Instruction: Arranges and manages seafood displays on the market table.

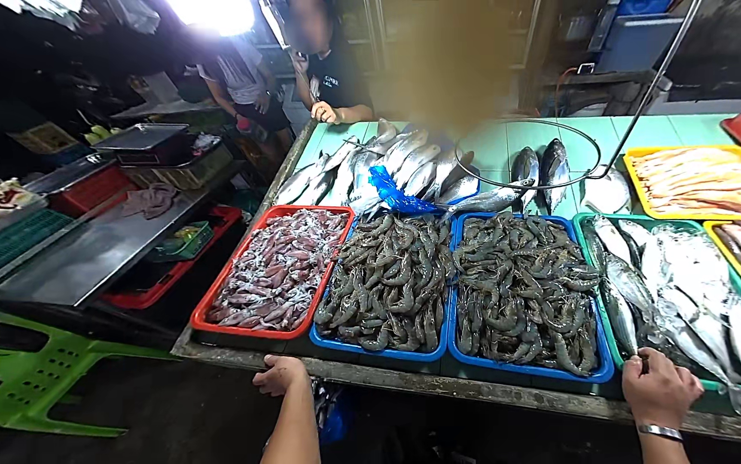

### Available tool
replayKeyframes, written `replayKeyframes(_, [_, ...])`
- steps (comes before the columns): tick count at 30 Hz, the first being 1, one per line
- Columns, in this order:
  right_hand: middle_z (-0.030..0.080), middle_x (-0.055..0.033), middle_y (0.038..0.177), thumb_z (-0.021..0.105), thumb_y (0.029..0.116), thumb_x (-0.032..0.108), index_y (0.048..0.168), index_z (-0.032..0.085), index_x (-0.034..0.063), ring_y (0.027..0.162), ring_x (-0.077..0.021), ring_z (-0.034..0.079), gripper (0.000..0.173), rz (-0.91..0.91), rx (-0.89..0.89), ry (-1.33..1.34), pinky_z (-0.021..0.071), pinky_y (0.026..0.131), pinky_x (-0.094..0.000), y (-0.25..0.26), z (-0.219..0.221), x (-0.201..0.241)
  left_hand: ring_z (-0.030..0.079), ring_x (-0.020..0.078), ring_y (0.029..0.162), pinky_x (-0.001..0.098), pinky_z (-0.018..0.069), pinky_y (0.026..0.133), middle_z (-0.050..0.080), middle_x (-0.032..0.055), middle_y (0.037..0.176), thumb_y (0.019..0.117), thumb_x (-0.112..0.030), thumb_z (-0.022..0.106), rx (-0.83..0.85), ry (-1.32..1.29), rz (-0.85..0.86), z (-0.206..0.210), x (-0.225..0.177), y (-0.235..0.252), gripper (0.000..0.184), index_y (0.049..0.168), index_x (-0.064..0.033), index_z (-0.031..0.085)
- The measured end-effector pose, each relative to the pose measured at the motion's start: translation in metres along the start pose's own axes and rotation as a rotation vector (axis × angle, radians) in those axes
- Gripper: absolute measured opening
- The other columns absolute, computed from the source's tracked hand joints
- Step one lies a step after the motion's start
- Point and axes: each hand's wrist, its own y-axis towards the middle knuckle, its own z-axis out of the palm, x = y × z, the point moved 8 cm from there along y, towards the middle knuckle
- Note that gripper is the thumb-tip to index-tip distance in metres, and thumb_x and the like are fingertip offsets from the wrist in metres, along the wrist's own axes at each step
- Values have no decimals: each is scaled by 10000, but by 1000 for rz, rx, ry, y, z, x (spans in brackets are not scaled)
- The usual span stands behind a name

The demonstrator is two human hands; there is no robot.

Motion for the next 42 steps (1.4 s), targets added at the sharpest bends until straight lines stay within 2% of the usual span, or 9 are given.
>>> replayKeyframes(16, [729, -196, 1098, 412, 980, 313, 1139, 711, 40, 1082, -423, 650, 435, 13, 1, 12, 365, 1058, -632, 0, 1, 0, 541, 395, 1340, 506, 493, 1040, 509, 273, 1470, 1078, -480, 397, -19, 6, -19, -1, -1, -1, 635, 1489, 2, 444])
replayKeyframes(20, [730, -197, 1111, 416, 990, 306, 1157, 709, 42, 1090, -421, 654, 428, 7, 7, -4, 374, 1065, -626, -1, -1, 2, 526, 417, 1348, 528, 483, 1048, 484, 290, 1486, 1078, -471, 400, 10, 4, -14, -3, -3, -2, 649, 1504, 18, 414])
replayKeyframes(32, [732, -183, 1105, 416, 992, 300, 1142, 707, 47, 1098, -411, 652, 415, 7, -1, 6, 372, 1062, -617, -1, -1, 2, 559, 396, 1321, 511, 506, 1021, 518, 264, 1467, 1078, -481, 393, -13, 19, -36, -1, -2, -3, 628, 1490, -9, 442])
replayKeyframes(42, [734, -182, 1109, 420, 989, 286, 1135, 710, 41, 1106, -403, 654, 406, 4, -1, 3, 365, 1073, -613, -1, 0, 1, 539, 400, 1338, 514, 492, 1034, 512, 270, 1464, 1077, -471, 405, -24, -1, -27, 1, 0, 1, 617, 1479, -5, 450])
